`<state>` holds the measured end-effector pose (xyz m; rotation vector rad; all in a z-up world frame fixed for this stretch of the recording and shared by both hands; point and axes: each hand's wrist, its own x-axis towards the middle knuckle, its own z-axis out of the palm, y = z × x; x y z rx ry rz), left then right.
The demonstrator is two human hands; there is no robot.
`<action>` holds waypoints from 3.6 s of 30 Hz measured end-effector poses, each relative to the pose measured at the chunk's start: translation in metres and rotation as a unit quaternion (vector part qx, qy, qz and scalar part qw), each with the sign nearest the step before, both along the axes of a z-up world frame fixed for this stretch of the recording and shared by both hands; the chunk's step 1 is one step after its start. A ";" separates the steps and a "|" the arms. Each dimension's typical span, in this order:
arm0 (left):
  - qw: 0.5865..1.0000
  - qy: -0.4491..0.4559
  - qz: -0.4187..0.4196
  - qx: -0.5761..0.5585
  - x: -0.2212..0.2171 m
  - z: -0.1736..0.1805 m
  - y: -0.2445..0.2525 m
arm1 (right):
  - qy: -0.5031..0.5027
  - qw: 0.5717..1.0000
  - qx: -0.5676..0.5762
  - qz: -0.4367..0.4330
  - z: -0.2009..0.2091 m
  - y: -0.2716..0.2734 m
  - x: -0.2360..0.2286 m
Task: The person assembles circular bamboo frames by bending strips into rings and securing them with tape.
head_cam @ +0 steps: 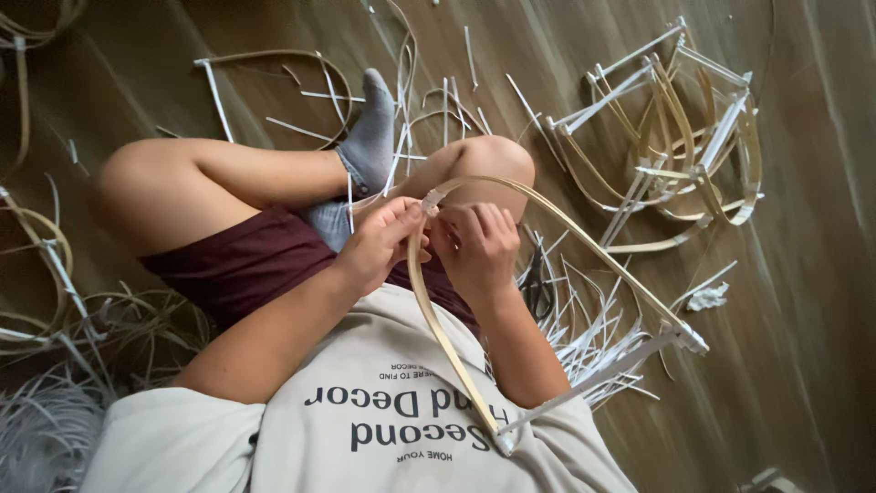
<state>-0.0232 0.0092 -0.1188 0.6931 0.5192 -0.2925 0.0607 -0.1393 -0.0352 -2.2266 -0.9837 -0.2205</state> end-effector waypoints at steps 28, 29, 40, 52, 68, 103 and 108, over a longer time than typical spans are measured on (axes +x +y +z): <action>0.997 -0.028 -0.010 0.066 -0.005 -0.005 -0.002 | 0.146 0.958 0.208 -0.132 -0.065 -0.032 0.010; 0.996 -0.036 -0.011 0.079 -0.005 -0.006 -0.002 | 0.104 0.957 0.223 -0.152 -0.067 -0.048 0.020; 0.971 -0.056 -0.022 0.230 0.003 0.012 -0.021 | 0.470 0.767 0.434 -0.042 -0.072 -0.043 0.034; 0.914 -0.096 -0.044 0.392 -0.002 0.020 -0.025 | 0.614 0.505 0.605 -0.044 -0.083 -0.025 0.049; 0.975 0.014 0.050 0.218 -0.022 -0.015 0.022 | 0.491 0.719 0.401 -0.284 -0.205 -0.203 0.064; 0.978 0.056 -0.197 -0.031 -0.014 0.015 -0.010 | 0.234 0.972 -0.035 0.011 -0.075 -0.090 -0.031; 0.978 0.076 -0.190 0.034 -0.024 0.004 -0.003 | 0.085 0.989 -0.119 0.020 -0.061 -0.095 -0.027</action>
